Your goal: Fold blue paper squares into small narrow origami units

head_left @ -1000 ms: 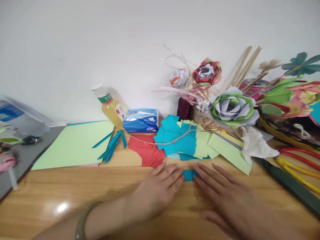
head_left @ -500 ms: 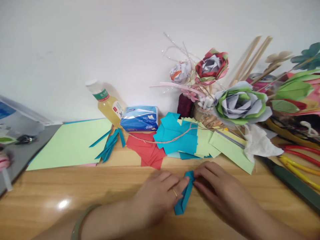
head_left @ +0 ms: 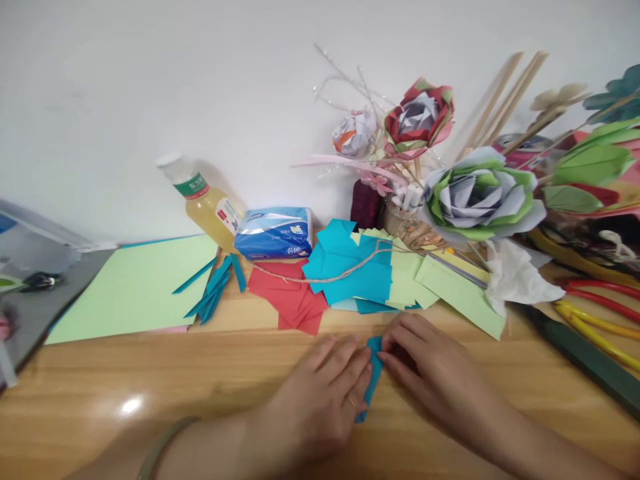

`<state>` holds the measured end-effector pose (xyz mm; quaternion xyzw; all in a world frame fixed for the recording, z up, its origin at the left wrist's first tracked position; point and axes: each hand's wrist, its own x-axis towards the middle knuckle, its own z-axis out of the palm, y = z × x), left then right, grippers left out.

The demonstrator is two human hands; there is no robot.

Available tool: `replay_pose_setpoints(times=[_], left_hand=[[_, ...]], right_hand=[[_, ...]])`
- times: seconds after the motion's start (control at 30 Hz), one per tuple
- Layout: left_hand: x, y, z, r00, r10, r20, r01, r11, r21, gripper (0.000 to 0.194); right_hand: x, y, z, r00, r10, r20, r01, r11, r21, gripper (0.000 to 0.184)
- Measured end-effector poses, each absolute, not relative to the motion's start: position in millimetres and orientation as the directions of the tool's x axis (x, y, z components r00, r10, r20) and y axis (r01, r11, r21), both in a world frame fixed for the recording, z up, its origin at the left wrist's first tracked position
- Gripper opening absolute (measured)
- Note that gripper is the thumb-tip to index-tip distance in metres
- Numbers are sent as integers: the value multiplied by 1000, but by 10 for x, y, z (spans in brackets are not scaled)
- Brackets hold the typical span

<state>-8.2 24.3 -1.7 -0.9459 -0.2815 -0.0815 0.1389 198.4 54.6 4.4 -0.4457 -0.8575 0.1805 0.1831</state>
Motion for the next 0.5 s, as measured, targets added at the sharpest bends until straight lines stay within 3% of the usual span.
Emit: replay_pose_setpoints(times=[0.5], left_hand=[[-80,223,-64,824,506,256,560,-797,-227,35]], right_hand=[[1974,623,95,-567,808,158,705,576,-413,12]])
